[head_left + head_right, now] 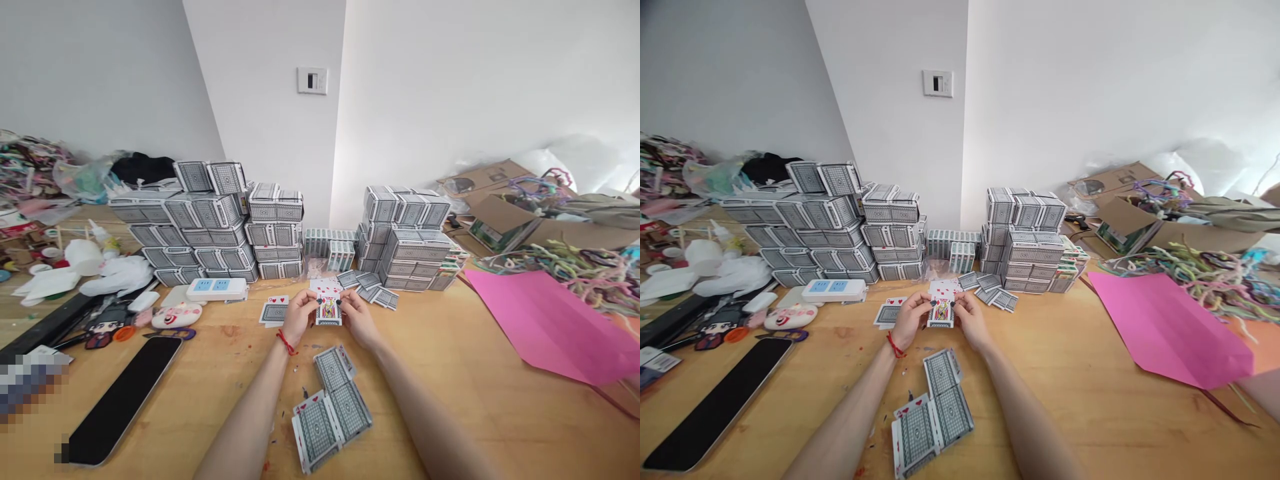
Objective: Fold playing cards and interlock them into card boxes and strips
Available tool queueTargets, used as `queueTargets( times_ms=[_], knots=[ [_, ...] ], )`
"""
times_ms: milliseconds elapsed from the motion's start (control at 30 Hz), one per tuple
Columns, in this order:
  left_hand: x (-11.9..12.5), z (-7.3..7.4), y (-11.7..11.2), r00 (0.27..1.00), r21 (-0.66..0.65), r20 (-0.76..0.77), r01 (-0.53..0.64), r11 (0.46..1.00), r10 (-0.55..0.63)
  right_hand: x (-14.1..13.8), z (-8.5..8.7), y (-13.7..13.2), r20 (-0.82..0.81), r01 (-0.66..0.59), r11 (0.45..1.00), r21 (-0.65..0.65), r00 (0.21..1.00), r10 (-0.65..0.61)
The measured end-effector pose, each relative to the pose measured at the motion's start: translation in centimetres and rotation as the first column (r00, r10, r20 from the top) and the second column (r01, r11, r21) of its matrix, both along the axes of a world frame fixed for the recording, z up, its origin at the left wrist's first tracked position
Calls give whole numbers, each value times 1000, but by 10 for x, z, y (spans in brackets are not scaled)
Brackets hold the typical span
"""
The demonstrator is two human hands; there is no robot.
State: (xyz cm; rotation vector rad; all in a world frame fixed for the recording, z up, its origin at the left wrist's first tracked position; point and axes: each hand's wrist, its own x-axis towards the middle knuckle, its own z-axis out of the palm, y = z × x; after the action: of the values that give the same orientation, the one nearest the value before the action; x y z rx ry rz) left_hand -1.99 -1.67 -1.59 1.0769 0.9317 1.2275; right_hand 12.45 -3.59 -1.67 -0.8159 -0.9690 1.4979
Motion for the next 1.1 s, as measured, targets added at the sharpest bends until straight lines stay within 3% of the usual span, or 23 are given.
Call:
queueTargets(
  times_ms=[333,600,900,1100],
  knots=[
    [6,4,-5,996,-1,-3,88,996,-88,-8,2,-3,-26,40,991,-124,999,-44],
    [9,3,-5,997,7,-38,73,997,-73,-9,1,-1,-7,101,992,-69,995,-101],
    [7,2,-5,998,-55,-4,57,997,-57,-8,1,-1,29,76,995,-64,997,-74],
    [7,2,-5,993,-73,17,119,990,-118,-7,1,-1,11,62,997,-54,998,-62]
  ],
)
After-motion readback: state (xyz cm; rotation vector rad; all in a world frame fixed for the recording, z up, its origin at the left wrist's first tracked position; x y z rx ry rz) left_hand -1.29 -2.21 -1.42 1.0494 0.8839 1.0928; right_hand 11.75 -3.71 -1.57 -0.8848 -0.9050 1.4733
